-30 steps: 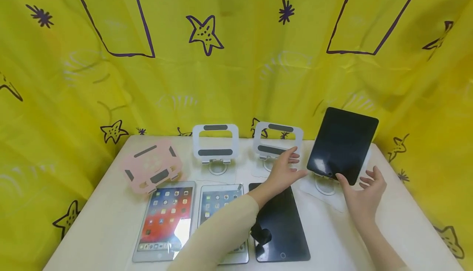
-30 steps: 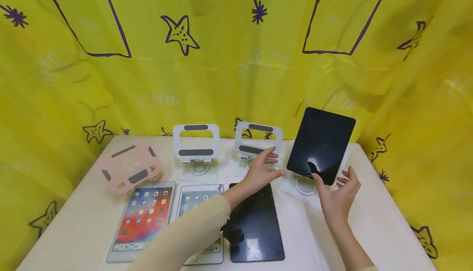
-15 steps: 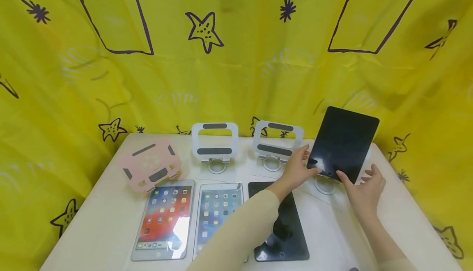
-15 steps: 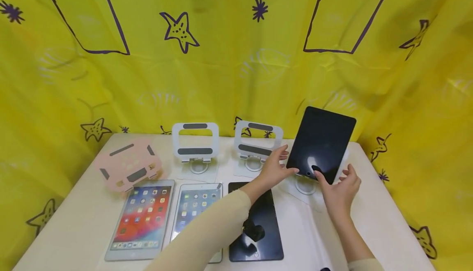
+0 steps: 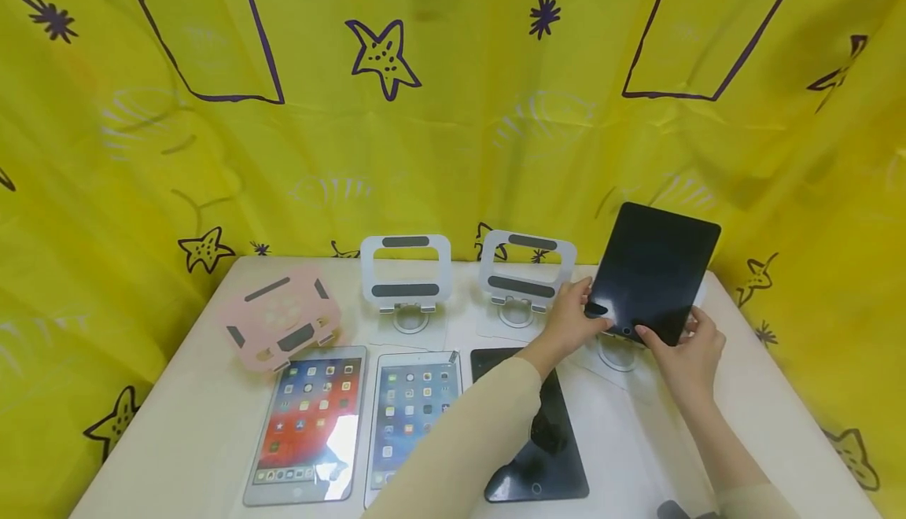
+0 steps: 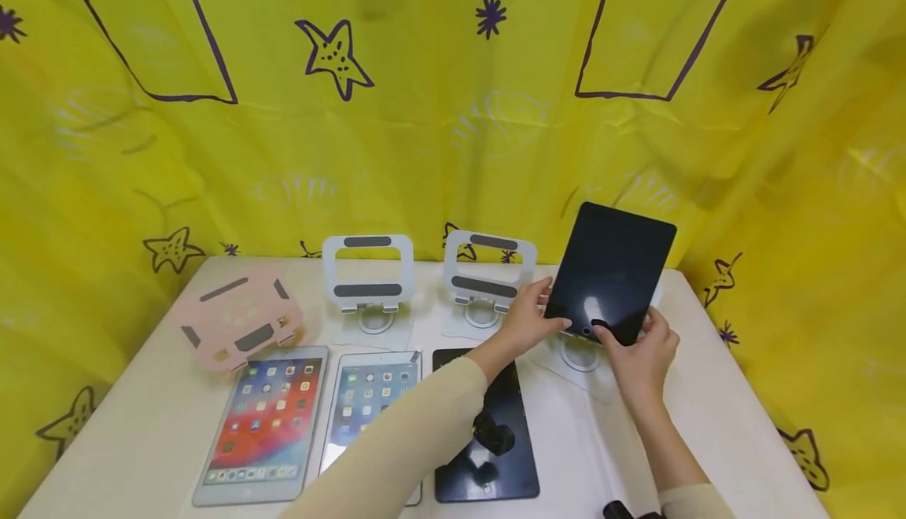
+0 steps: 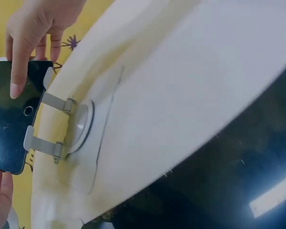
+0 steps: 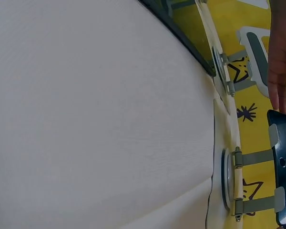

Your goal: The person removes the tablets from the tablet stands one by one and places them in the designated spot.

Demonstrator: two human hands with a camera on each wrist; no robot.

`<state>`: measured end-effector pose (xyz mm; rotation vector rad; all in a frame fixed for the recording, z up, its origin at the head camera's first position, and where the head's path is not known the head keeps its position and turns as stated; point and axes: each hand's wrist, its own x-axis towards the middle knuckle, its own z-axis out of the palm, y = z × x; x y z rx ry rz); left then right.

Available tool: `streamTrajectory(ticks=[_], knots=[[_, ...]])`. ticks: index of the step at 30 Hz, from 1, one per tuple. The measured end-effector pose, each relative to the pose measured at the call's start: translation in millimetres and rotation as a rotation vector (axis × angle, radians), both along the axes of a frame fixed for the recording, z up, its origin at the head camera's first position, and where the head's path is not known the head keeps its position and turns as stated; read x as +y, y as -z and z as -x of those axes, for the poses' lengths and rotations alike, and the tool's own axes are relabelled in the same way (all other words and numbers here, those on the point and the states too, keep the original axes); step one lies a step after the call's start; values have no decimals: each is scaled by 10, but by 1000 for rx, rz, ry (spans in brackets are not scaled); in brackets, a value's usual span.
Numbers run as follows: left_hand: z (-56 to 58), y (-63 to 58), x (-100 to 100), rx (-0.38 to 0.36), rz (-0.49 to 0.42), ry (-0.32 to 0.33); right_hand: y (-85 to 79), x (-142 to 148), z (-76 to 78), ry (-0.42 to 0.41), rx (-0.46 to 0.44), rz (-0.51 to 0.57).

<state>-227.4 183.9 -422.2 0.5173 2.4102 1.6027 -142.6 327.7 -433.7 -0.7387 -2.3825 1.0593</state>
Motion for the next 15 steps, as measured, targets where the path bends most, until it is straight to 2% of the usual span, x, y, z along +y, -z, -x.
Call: streamTrajectory(ticks=[4, 8, 12, 15], knots=[[27, -54, 42, -35, -17, -21, -88, 10, 41, 29, -25, 64], [42, -82, 85, -46, -28, -50, -142, 32, 102, 59, -5, 81], [41, -65, 104, -57, -32, -76, -135, 44, 140, 67, -15, 74], [47, -39, 92, -74, -53, -66, -114, 52, 154, 60, -19, 79]])
